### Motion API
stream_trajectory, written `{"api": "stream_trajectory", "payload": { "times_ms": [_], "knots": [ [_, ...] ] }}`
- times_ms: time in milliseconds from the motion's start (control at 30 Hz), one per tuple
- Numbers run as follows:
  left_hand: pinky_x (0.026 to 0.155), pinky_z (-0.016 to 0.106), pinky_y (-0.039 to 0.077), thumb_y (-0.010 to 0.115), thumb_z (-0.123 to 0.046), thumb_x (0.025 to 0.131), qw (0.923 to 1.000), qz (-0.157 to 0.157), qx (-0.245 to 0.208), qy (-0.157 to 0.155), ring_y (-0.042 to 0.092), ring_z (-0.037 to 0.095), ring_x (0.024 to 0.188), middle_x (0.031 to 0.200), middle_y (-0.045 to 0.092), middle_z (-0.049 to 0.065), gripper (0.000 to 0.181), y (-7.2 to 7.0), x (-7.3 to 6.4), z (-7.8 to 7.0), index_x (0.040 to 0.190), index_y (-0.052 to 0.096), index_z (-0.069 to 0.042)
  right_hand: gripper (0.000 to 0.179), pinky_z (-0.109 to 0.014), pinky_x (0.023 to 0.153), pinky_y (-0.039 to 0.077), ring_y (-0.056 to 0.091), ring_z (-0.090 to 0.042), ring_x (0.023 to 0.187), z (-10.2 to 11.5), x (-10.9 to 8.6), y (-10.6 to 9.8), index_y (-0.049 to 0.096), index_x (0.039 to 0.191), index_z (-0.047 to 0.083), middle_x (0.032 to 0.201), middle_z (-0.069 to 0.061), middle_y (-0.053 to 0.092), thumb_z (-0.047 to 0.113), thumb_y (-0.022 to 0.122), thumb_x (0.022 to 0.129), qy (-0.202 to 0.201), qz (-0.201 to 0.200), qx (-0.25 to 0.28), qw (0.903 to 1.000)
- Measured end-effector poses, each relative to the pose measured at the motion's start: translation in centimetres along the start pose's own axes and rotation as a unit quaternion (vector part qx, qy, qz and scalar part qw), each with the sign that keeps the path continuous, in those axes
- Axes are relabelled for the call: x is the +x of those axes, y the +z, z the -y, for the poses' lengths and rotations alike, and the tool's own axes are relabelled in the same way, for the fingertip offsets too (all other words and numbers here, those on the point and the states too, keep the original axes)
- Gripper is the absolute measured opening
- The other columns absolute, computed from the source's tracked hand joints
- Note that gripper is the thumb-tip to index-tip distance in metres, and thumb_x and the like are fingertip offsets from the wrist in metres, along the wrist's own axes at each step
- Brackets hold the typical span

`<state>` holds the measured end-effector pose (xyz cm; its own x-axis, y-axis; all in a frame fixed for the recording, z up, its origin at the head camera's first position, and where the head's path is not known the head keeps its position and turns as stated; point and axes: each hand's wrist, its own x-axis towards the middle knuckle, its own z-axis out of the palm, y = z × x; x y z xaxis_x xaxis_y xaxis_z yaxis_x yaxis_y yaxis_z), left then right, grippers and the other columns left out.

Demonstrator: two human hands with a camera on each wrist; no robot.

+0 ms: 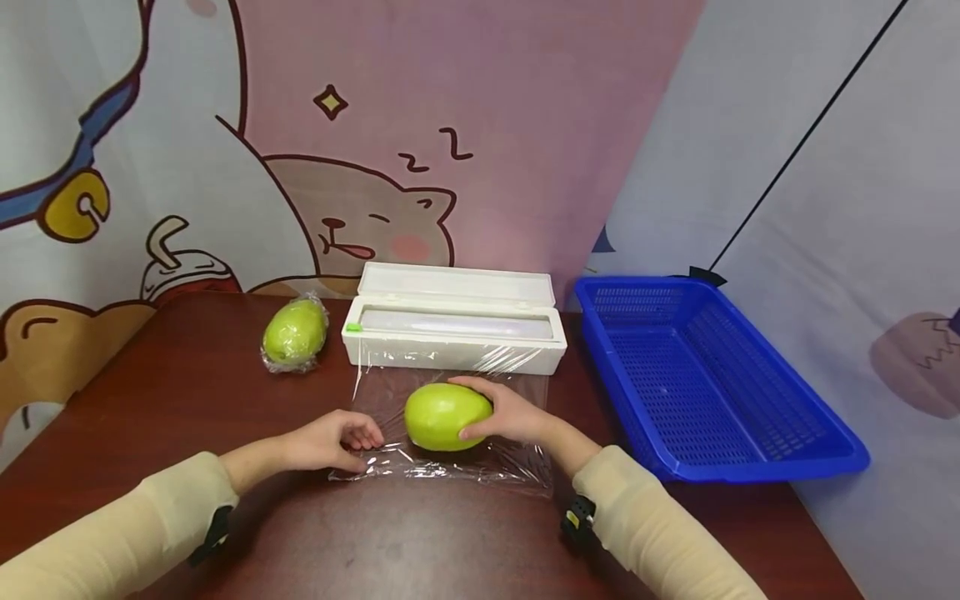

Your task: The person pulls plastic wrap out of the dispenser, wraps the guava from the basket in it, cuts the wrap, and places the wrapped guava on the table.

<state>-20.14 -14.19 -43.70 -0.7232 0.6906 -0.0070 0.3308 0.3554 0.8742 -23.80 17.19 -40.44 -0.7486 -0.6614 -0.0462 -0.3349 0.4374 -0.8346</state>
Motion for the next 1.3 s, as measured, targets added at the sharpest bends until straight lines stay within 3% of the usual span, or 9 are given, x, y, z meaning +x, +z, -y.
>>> {"api": "stream_trajectory", "payload": {
  "times_ms": [333, 633, 800, 1000, 1300],
  "knots": [
    [0.079, 0.02, 0.048, 0.079, -0.014, 0.071, 0.9989, 0.001, 0.047, -0.006, 0.057, 0.006, 0.084, 0.092, 0.067, 0.005, 0.029, 0.2, 0.0, -0.5, 0.094, 0.067, -0.004, 0.079, -0.039, 0.093, 0.043, 0.05, -0.027, 0.111, -0.5, -0.1, 0.8, 0.038, 0.141, 0.009, 0.133, -0.017, 0.048, 0.02, 0.077, 0.074, 0.001, 0.018, 0.026, 0.9995],
    [0.077, 0.019, 0.047, 0.08, -0.02, 0.07, 0.9916, 0.021, 0.115, 0.056, 0.054, 0.003, 0.085, 0.089, 0.064, -0.002, 0.019, 0.4, 0.0, -0.9, 0.085, 0.072, -0.01, 0.078, -0.037, 0.093, 0.043, 0.051, -0.027, 0.111, -0.5, -0.3, 1.2, 0.039, 0.14, 0.006, 0.133, -0.019, 0.049, 0.018, 0.077, 0.073, -0.015, 0.002, 0.015, 0.9998],
    [0.086, 0.021, 0.046, 0.074, -0.012, 0.074, 0.9859, 0.037, 0.146, 0.072, 0.055, 0.005, 0.092, 0.094, 0.063, 0.001, 0.006, 0.4, -0.2, -1.2, 0.08, 0.074, -0.012, 0.078, -0.039, 0.094, 0.043, 0.05, -0.027, 0.112, -0.5, -0.4, 1.4, 0.039, 0.14, 0.008, 0.133, -0.017, 0.05, 0.017, 0.077, 0.073, -0.017, 0.001, 0.02, 0.9997],
    [0.09, 0.023, 0.046, 0.068, -0.009, 0.077, 0.9832, 0.045, 0.158, 0.079, 0.059, 0.013, 0.097, 0.098, 0.065, 0.004, 0.006, 0.3, -0.4, -1.5, 0.077, 0.073, -0.013, 0.078, -0.04, 0.095, 0.043, 0.05, -0.028, 0.112, -0.2, -0.5, 1.6, 0.038, 0.141, 0.008, 0.133, -0.017, 0.049, 0.017, 0.077, 0.074, -0.013, 0.003, 0.032, 0.9994],
    [0.09, 0.024, 0.047, 0.068, -0.008, 0.076, 0.9821, 0.032, 0.165, 0.086, 0.06, 0.011, 0.095, 0.096, 0.068, 0.002, 0.007, 0.3, -0.9, -2.3, 0.076, 0.071, -0.014, 0.085, -0.044, 0.1, 0.04, 0.05, -0.03, 0.117, 0.4, -1.0, 1.3, 0.035, 0.142, 0.005, 0.134, -0.019, 0.049, 0.022, 0.08, 0.072, -0.009, -0.021, -0.045, 0.9987]
  ]
}}
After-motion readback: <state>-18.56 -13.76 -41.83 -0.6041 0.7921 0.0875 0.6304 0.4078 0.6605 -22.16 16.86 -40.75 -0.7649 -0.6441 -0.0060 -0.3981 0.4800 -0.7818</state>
